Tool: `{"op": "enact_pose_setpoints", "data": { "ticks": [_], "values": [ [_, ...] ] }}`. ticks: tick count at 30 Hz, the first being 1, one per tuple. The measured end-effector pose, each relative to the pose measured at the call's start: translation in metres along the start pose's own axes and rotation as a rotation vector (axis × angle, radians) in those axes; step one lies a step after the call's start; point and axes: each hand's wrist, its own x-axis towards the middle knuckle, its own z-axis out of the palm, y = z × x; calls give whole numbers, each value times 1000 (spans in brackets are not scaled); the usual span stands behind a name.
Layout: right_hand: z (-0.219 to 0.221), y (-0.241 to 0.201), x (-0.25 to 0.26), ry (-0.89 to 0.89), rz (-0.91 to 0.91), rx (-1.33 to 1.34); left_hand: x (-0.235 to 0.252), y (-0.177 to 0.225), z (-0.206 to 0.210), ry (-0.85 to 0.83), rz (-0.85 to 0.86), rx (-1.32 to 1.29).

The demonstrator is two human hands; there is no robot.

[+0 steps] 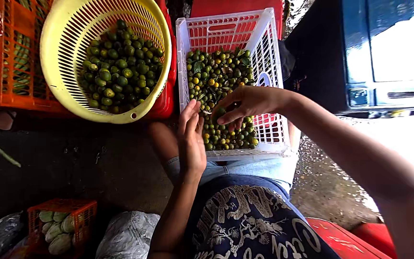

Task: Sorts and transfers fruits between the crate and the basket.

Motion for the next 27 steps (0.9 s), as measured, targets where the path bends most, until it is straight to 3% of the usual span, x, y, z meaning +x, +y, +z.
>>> {"op": "enact_pose_setpoints", "data": {
  "ticks": [3, 5, 10, 16, 19, 23, 27],
  "values": [
    [13, -13, -22, 118, -114, -275, 10, -6, 19, -101, -343, -339],
    [23, -14, -29, 253, -186, -504, 15, -12, 27, -122, -463, -598],
    [28, -3, -41, 463, -291, -558, 10, -18, 28, -72, -459, -714],
    [26, 0, -43, 483, -400, -389, 5, -19, 14, -182, -455, -886],
    [35, 3, -35, 569, -553, -600, 3, -20, 10, -207, -460, -934],
    [50, 15, -18, 504, -599, -871, 2, -29, 6, -187, -468, -935],
    [57, 19, -10, 454, -565, -861, 1, -33, 3, -206, -480, -914]
  ]
}}
